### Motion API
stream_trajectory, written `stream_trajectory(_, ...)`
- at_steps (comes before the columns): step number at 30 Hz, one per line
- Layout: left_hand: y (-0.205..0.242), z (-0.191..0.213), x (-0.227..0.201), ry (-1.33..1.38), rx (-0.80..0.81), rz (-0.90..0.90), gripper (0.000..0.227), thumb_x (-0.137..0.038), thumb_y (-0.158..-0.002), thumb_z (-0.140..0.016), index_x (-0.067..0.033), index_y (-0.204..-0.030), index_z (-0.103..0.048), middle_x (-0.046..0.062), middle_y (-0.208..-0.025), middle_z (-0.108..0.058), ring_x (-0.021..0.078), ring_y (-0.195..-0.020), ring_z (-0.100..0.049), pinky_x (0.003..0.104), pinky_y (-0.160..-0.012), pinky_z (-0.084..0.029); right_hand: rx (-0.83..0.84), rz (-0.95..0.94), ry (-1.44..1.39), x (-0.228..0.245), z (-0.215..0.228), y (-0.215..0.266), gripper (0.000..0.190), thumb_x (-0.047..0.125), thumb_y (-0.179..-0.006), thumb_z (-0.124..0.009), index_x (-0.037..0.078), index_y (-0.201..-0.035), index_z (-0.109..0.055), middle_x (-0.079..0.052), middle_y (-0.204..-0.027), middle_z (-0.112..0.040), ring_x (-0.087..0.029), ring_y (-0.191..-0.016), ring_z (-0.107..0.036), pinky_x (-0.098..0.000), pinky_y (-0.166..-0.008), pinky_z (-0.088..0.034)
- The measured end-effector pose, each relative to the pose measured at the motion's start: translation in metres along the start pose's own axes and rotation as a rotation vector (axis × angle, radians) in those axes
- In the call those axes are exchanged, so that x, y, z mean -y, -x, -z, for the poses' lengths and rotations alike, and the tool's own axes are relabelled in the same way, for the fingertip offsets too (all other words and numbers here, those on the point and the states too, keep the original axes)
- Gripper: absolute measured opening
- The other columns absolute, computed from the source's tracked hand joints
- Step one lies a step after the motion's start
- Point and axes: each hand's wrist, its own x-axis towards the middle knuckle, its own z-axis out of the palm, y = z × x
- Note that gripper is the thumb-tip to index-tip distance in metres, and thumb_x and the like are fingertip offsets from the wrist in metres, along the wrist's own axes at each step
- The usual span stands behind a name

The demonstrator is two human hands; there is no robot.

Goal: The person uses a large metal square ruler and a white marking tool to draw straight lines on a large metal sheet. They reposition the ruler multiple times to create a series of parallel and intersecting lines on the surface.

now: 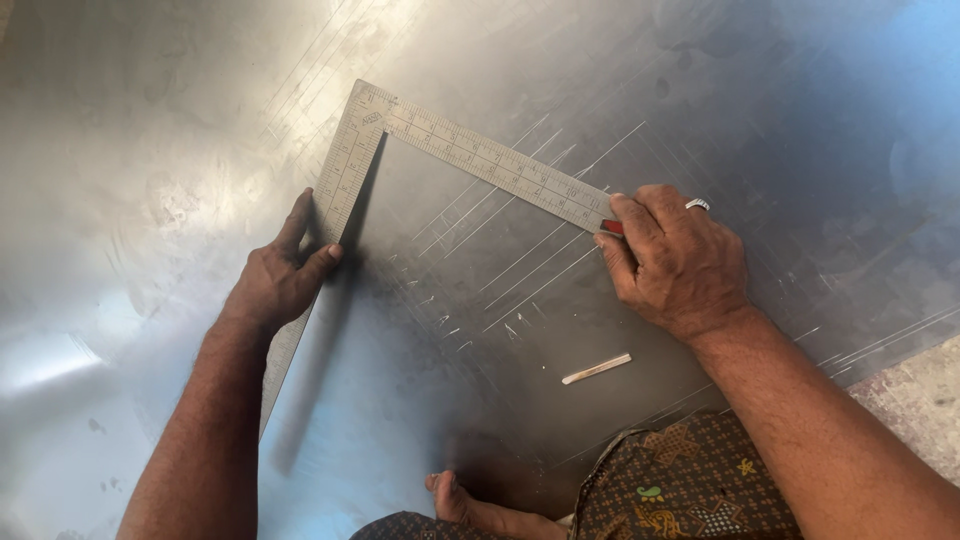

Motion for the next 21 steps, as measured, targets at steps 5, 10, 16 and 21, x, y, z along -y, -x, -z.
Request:
stream_trajectory(5,-0.0032,-0.0012,-0.0002,-0.017,0.004,-0.025,0.085,-0.052,-0.094,-0.058,-0.0357,-0.165,-0.013,0.025,-0.146,-0.055,0.0443,-0.138,-0.048,0.058,-0.119,-0.034,-0.018,0.005,-0.014,0.0003,0.0014,-0.0003,0.039,0.032,-0.091,-0.082,0.002,-0.112,-0.072,-0.006,-0.101,-0.064,-0.013,-0.069,-0.066,-0.0254,-0.055,-0.058)
stream_trajectory(10,-0.0048,-0.0060,0.0017,0.023,-0.003,-0.044,0.085,-0.052,-0.095,-0.056,-0.0333,-0.166,-0.013,0.028,-0.143,-0.057,0.0427,-0.137,-0.052,0.055,-0.119,-0.038,-0.005,-0.003,-0.015,-0.0001,0.0007,0.0003,0.039,0.032,-0.090,-0.082,0.002,-0.112,-0.071,-0.006,-0.101,-0.064,-0.014,-0.071,-0.066,-0.0257,-0.055,-0.058)
stream_trajectory(16,-0.0047,-0.0069,0.0007,0.049,-0.003,-0.044,0.085,-0.051,-0.095,-0.056,-0.0333,-0.166,-0.012,0.028,-0.146,-0.053,0.0435,-0.138,-0.050,0.057,-0.118,-0.037,-0.013,-0.001,-0.019,-0.0011,0.0009,-0.0005,0.039,0.032,-0.090,-0.083,0.002,-0.112,-0.071,-0.005,-0.100,-0.063,-0.013,-0.071,-0.066,-0.0253,-0.055,-0.058)
stream_trajectory(21,-0.0068,-0.0058,0.0012,0.025,0.008,-0.028,0.086,-0.051,-0.094,-0.056,-0.0354,-0.165,-0.012,0.027,-0.146,-0.054,0.0439,-0.139,-0.048,0.058,-0.120,-0.035,-0.022,0.018,-0.020,-0.0009,0.0008,0.0005,0.040,0.033,-0.089,-0.084,0.002,-0.113,-0.072,-0.005,-0.099,-0.063,-0.012,-0.068,-0.065,-0.0252,-0.053,-0.057)
